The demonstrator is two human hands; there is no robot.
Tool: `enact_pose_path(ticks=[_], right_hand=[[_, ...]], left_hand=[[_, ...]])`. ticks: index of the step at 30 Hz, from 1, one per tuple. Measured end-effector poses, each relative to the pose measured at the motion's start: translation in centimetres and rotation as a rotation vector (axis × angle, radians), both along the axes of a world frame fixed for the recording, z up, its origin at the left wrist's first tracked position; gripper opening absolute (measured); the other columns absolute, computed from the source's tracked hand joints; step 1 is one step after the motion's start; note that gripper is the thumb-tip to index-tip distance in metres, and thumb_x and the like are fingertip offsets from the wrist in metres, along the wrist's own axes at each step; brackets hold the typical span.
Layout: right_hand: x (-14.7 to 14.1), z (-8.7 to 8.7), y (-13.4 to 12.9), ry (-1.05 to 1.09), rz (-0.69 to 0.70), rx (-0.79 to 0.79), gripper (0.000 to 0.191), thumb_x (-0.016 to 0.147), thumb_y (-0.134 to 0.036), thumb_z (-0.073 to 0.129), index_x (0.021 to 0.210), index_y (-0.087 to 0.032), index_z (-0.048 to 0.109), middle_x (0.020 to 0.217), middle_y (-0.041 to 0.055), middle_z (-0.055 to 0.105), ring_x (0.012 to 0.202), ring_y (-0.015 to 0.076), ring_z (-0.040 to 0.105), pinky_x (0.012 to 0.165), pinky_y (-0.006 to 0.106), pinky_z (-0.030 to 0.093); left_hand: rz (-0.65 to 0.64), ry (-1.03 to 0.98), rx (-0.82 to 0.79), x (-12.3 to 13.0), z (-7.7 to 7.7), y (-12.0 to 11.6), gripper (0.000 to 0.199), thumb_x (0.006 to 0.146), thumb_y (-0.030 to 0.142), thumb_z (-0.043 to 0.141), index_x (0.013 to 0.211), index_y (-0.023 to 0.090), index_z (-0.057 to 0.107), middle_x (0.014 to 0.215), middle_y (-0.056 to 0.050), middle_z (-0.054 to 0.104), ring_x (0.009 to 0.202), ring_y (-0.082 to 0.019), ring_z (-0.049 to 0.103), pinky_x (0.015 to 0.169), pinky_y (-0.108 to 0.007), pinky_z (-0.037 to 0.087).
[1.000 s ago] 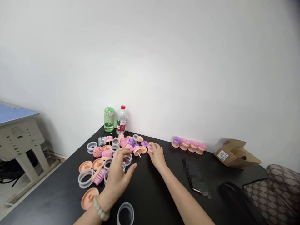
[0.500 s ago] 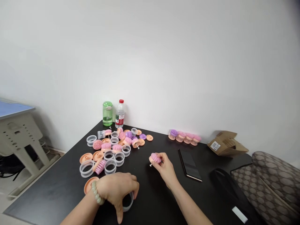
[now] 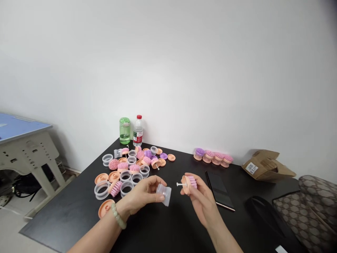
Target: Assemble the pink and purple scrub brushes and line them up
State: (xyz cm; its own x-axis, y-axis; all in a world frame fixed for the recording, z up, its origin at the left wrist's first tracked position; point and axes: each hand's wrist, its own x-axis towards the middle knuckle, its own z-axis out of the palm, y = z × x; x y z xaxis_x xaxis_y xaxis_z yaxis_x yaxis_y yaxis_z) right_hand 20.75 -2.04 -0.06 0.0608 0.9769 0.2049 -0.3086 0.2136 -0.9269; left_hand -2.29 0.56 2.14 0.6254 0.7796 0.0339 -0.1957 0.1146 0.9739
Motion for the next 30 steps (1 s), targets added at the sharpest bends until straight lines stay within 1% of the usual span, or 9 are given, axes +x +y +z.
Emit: enact_pose_path(ticks=[3,6,9,13,18,20,23,27,30], right_hand=[[-1.1,-0.4,-0.9,-0.147,0.000,0.087,0.039,0.082,-0.039,0.076,0.116,-0.023,0.064,0.093,0.0037,0.064,0.076,0.0181,0.063,0.074,0.033,0.054],[-1.6,-0.8,-1.3,-0.300,-0.067,0.204,0.036,0.084,-0.037,0.074,0.116,-0.025,0.063,0.107,0.0068,0.058,0.088,0.0211,0.063,0.075,0.032,0.055],[-2.1,-1.0,-1.5,-0.407,-0.122,0.315,0.030,0.087,-0.034,0.071,0.114,-0.026,0.063,0.112,0.0077,0.053,0.098,0.0232,0.061,0.081,0.032,0.056],[-2.6,-0.8,-1.9,-0.503,-0.159,0.397,0.027,0.088,-0.028,0.069,0.114,-0.027,0.063,0.112,0.0082,0.052,0.099,0.0221,0.062,0.081,0.030,0.057],[-2.8,-0.6,-2.3,-0.574,-0.137,0.448,0.034,0.086,-0.025,0.071,0.118,-0.028,0.060,0.120,0.0106,0.052,0.106,0.0247,0.062,0.082,0.031,0.058],[-2.8,-0.7,-2.3,-0.585,-0.132,0.449,0.037,0.086,-0.025,0.072,0.120,-0.029,0.058,0.125,0.0117,0.051,0.111,0.0261,0.061,0.084,0.032,0.059],[-2.6,-0.8,-2.4,-0.600,-0.120,0.444,0.038,0.086,-0.027,0.072,0.121,-0.029,0.059,0.129,0.0127,0.051,0.112,0.0271,0.062,0.084,0.034,0.059],[-2.4,-0.5,-2.3,-0.617,-0.079,0.462,0.034,0.086,-0.029,0.073,0.118,-0.029,0.062,0.126,0.0120,0.055,0.111,0.0277,0.064,0.084,0.034,0.060],[-2.3,-0.2,-2.1,-0.627,-0.060,0.476,0.033,0.085,-0.031,0.074,0.116,-0.029,0.063,0.120,0.0104,0.060,0.106,0.0263,0.066,0.081,0.033,0.060]], left_hand=[[0.066,-0.077,-0.070,0.4,-0.3,0.0,0.049,0.066,0.033,0.089,0.102,0.013,0.062,0.089,-0.004,0.063,0.081,-0.014,0.056,0.077,-0.029,0.043],[0.111,-0.129,-0.117,0.6,-0.5,0.0,0.052,0.063,0.033,0.091,0.101,0.013,0.063,0.088,-0.003,0.063,0.080,-0.014,0.057,0.075,-0.027,0.043],[0.119,-0.165,-0.128,0.6,-0.5,0.0,0.053,0.061,0.032,0.092,0.101,0.014,0.064,0.088,-0.003,0.063,0.079,-0.013,0.057,0.073,-0.026,0.043],[0.088,-0.165,-0.088,0.7,-0.4,-0.1,0.052,0.059,0.030,0.093,0.099,0.013,0.066,0.087,-0.003,0.063,0.078,-0.012,0.056,0.071,-0.025,0.042],[0.073,-0.137,-0.082,0.8,-0.3,-0.4,0.050,0.057,0.028,0.093,0.097,0.013,0.068,0.089,-0.003,0.064,0.077,-0.012,0.055,0.068,-0.023,0.040],[0.068,-0.138,-0.085,0.7,-0.3,-0.5,0.051,0.056,0.028,0.094,0.097,0.013,0.068,0.089,-0.002,0.064,0.077,-0.012,0.055,0.067,-0.023,0.040],[0.061,-0.138,-0.093,0.7,-0.2,-0.6,0.051,0.055,0.026,0.094,0.097,0.014,0.066,0.087,-0.001,0.064,0.076,-0.011,0.055,0.067,-0.023,0.040],[0.059,-0.121,-0.113,0.7,0.0,-0.7,0.056,0.050,0.028,0.096,0.093,0.014,0.064,0.084,-0.001,0.064,0.074,-0.012,0.055,0.066,-0.023,0.040],[0.060,-0.089,-0.112,0.6,0.2,-0.8,0.059,0.047,0.033,0.097,0.091,0.013,0.063,0.083,-0.002,0.064,0.073,-0.012,0.055,0.065,-0.023,0.040]])
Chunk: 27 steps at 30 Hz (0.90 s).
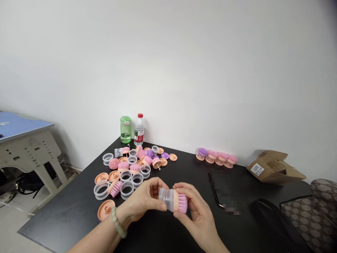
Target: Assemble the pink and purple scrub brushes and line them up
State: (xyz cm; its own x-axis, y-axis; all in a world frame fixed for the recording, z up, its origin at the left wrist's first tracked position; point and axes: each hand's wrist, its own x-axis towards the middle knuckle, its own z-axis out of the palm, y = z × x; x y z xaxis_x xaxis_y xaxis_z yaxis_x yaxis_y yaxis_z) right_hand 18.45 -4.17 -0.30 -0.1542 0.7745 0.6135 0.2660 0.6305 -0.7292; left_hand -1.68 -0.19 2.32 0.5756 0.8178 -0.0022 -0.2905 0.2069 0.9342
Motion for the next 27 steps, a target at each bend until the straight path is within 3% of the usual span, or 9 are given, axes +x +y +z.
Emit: enact_pose_path(ticks=[11,18,21,23,27], right_hand=[[0.0,1.1,-0.2,-0.083,0.036,0.097,0.032,0.083,-0.034,0.077,0.112,-0.028,0.065,0.108,0.0089,0.067,0.096,0.0265,0.067,0.080,0.036,0.058],[-0.2,1.7,-0.4,-0.144,0.045,0.200,0.032,0.084,-0.028,0.076,0.114,-0.028,0.063,0.107,0.0086,0.068,0.096,0.0261,0.066,0.082,0.037,0.057],[-0.1,1.2,-0.5,-0.161,-0.027,0.169,0.034,0.082,-0.025,0.076,0.113,-0.026,0.063,0.105,0.0082,0.068,0.095,0.0261,0.067,0.082,0.036,0.057],[-0.1,0.7,-0.4,-0.116,-0.099,0.067,0.032,0.082,-0.024,0.073,0.112,-0.025,0.063,0.103,0.0074,0.069,0.090,0.0246,0.068,0.078,0.033,0.058],[-0.3,-0.4,-0.1,0.074,-0.123,-0.211,0.029,0.081,-0.027,0.071,0.108,-0.022,0.064,0.093,0.0052,0.068,0.076,0.0202,0.069,0.064,0.026,0.058]], left_hand=[[0.015,0.085,0.020,0.4,0.0,-0.2,0.061,0.050,0.055,0.091,0.081,0.013,0.060,0.070,0.001,0.058,0.061,-0.009,0.049,0.056,-0.022,0.037],[0.005,0.124,-0.051,0.9,-0.5,-0.3,0.063,0.060,0.075,0.075,0.068,0.017,0.051,0.054,0.006,0.045,0.047,-0.006,0.037,0.046,-0.021,0.025],[-0.001,0.056,-0.068,1.1,-0.5,-0.5,0.057,0.064,0.066,0.079,0.073,0.016,0.054,0.062,0.004,0.050,0.054,-0.008,0.042,0.051,-0.022,0.030],[0.000,-0.001,-0.023,1.1,-0.5,-0.6,0.053,0.060,0.051,0.089,0.083,0.016,0.057,0.073,0.001,0.056,0.064,-0.010,0.048,0.060,-0.022,0.036],[0.065,0.046,0.317,0.8,-0.6,-0.5,0.053,0.054,0.035,0.095,0.094,0.019,0.063,0.094,-0.003,0.059,0.084,-0.018,0.053,0.074,-0.028,0.041]])
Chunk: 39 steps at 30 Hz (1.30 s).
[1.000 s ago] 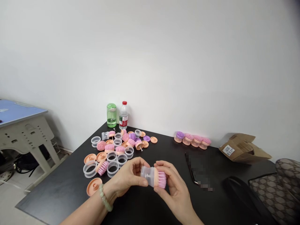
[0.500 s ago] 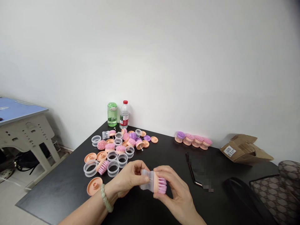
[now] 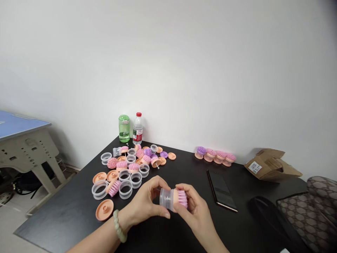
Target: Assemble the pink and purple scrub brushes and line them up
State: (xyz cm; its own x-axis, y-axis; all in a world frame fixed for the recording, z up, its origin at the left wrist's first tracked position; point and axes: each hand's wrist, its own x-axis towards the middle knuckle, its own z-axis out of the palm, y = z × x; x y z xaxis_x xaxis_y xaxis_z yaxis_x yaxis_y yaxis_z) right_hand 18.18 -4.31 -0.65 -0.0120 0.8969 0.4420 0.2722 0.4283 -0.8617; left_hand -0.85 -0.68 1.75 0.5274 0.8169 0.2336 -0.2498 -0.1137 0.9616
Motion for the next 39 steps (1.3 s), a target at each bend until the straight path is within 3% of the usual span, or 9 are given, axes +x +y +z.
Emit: enact_pose_path(ticks=[3,7,15,20,23,28,32,36,39], right_hand=[[-0.3,0.1,-0.1,0.067,0.037,-0.029,0.028,0.081,-0.032,0.073,0.106,-0.021,0.065,0.094,0.0056,0.067,0.080,0.0208,0.068,0.067,0.027,0.058],[-0.4,0.8,-0.2,0.105,0.065,0.036,0.030,0.085,-0.037,0.072,0.110,-0.023,0.066,0.103,0.0082,0.068,0.090,0.0230,0.069,0.075,0.029,0.059],[0.3,1.4,-0.1,-0.036,0.108,0.224,0.037,0.080,-0.032,0.081,0.115,-0.028,0.070,0.114,0.0098,0.072,0.103,0.0287,0.070,0.084,0.038,0.061],[0.6,2.6,-0.2,-0.250,0.239,0.504,0.043,0.087,-0.007,0.067,0.120,-0.033,0.067,0.110,0.0059,0.075,0.110,0.0285,0.067,0.091,0.047,0.058],[0.5,2.7,-0.2,-0.316,0.219,0.539,0.044,0.085,-0.006,0.068,0.121,-0.032,0.067,0.109,0.0064,0.075,0.107,0.0283,0.068,0.088,0.046,0.058],[0.4,1.2,0.1,-0.099,0.019,0.144,0.033,0.084,-0.036,0.074,0.113,-0.023,0.068,0.094,0.0074,0.074,0.080,0.0244,0.071,0.071,0.035,0.059],[-0.1,0.7,0.4,0.227,0.123,-0.259,0.035,0.089,-0.052,0.064,0.101,-0.019,0.066,0.075,0.0035,0.070,0.063,0.0180,0.065,0.060,0.028,0.053],[-0.6,1.2,0.2,0.342,0.119,-0.277,0.038,0.083,-0.055,0.071,0.093,-0.018,0.068,0.077,0.0047,0.070,0.069,0.0180,0.064,0.063,0.027,0.051],[-0.8,1.5,-0.1,0.383,0.079,-0.269,0.038,0.076,-0.051,0.079,0.095,-0.020,0.068,0.080,0.0035,0.071,0.068,0.0172,0.064,0.063,0.027,0.052]], left_hand=[[0.095,0.090,0.238,-0.1,0.0,0.0,0.046,0.065,0.043,0.088,0.099,0.021,0.066,0.103,-0.006,0.058,0.094,-0.022,0.052,0.082,-0.031,0.041],[0.090,0.055,0.157,0.0,0.2,-0.1,0.057,0.065,0.048,0.086,0.109,0.021,0.061,0.102,-0.005,0.057,0.091,-0.021,0.053,0.080,-0.031,0.043],[0.158,0.168,0.149,-0.1,0.2,0.0,0.045,0.064,0.043,0.086,0.090,0.017,0.060,0.078,0.001,0.055,0.067,-0.012,0.045,0.060,-0.022,0.035],[0.025,0.255,-0.136,0.4,-0.6,0.0,0.055,0.078,0.072,0.059,0.075,0.018,0.053,0.055,0.003,0.052,0.044,-0.009,0.043,0.042,-0.021,0.027],[-0.023,0.238,-0.277,0.7,-0.9,-0.1,0.061,0.084,0.077,0.042,0.074,0.018,0.052,0.049,0.003,0.050,0.037,-0.008,0.039,0.039,-0.021,0.024],[-0.005,0.054,0.002,0.2,-0.2,-0.1,0.050,0.066,0.052,0.085,0.095,0.019,0.062,0.084,-0.001,0.059,0.071,-0.014,0.055,0.062,-0.023,0.042],[0.091,0.140,0.366,-0.3,0.0,-0.1,0.033,0.078,0.037,0.080,0.108,0.026,0.071,0.110,-0.007,0.057,0.102,-0.023,0.055,0.089,-0.033,0.044],[0.081,0.050,0.251,-0.3,-0.5,-0.1,0.072,0.068,0.052,0.083,0.131,0.030,0.056,0.124,-0.009,0.052,0.113,-0.027,0.051,0.091,-0.034,0.044],[0.073,0.033,0.099,-0.2,-0.6,0.1,0.063,0.075,0.066,0.070,0.119,0.022,0.059,0.106,-0.008,0.058,0.096,-0.024,0.055,0.079,-0.032,0.046]])
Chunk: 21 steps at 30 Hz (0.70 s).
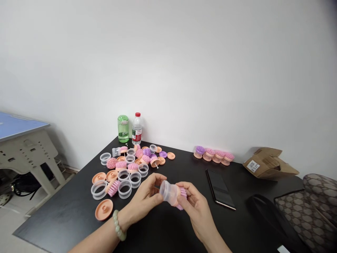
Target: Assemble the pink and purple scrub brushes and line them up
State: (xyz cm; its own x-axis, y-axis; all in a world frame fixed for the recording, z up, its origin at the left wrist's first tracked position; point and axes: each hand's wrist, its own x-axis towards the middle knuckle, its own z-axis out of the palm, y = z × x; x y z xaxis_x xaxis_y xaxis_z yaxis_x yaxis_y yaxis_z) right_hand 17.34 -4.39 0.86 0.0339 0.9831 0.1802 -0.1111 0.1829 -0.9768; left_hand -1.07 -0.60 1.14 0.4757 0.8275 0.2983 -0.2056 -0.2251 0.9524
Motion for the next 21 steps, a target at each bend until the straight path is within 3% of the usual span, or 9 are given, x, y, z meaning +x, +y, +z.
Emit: enact_pose_path(ticks=[2,5,8,14,17,21], right_hand=[[-0.1,0.0,-0.1,0.021,-0.023,0.000,0.039,0.073,-0.048,0.082,0.097,-0.021,0.069,0.084,0.0029,0.070,0.071,0.0172,0.064,0.064,0.026,0.053],[0.2,0.0,0.1,-0.001,-0.025,-0.016,0.040,0.073,-0.051,0.081,0.096,-0.020,0.069,0.082,0.0035,0.069,0.071,0.0178,0.063,0.063,0.027,0.052],[0.7,0.1,0.5,-0.014,0.011,-0.050,0.043,0.074,-0.055,0.078,0.094,-0.018,0.067,0.074,0.0026,0.067,0.064,0.0167,0.062,0.061,0.028,0.051],[1.2,-0.8,1.0,-0.031,0.018,-0.094,0.041,0.073,-0.048,0.080,0.095,-0.018,0.063,0.073,-0.0001,0.064,0.058,0.0147,0.060,0.058,0.028,0.052],[0.8,-1.9,1.2,-0.192,-0.084,-0.061,0.034,0.074,-0.043,0.077,0.093,-0.019,0.062,0.076,0.0013,0.066,0.061,0.0170,0.062,0.057,0.028,0.054],[0.0,-2.6,1.0,-0.491,-0.139,0.067,0.025,0.071,-0.032,0.074,0.091,-0.021,0.064,0.084,0.0030,0.069,0.071,0.0205,0.067,0.062,0.028,0.056]], left_hand=[[0.031,0.043,-0.011,0.0,0.1,0.1,0.051,0.081,0.062,0.067,0.106,0.018,0.062,0.094,-0.005,0.059,0.084,-0.020,0.056,0.074,-0.031,0.045],[0.076,0.085,0.097,-0.1,0.5,0.2,0.046,0.074,0.050,0.080,0.104,0.019,0.065,0.098,-0.006,0.062,0.090,-0.022,0.058,0.081,-0.032,0.046],[0.105,0.151,0.300,-0.3,0.8,0.1,0.040,0.072,0.038,0.084,0.105,0.021,0.067,0.105,-0.007,0.065,0.098,-0.024,0.060,0.087,-0.034,0.046],[0.197,0.276,0.718,-0.1,-0.2,0.1,0.027,0.084,0.015,0.071,0.109,0.021,0.062,0.110,-0.009,0.065,0.102,-0.024,0.059,0.090,-0.036,0.048],[0.210,0.435,0.749,0.3,-0.6,-0.1,0.033,0.082,0.005,0.064,0.112,0.020,0.058,0.111,-0.010,0.061,0.101,-0.024,0.056,0.087,-0.037,0.049],[0.187,0.649,0.671,0.8,-0.5,-0.5,0.041,0.076,0.025,0.077,0.111,0.016,0.059,0.106,-0.011,0.059,0.093,-0.026,0.053,0.079,-0.039,0.048]])
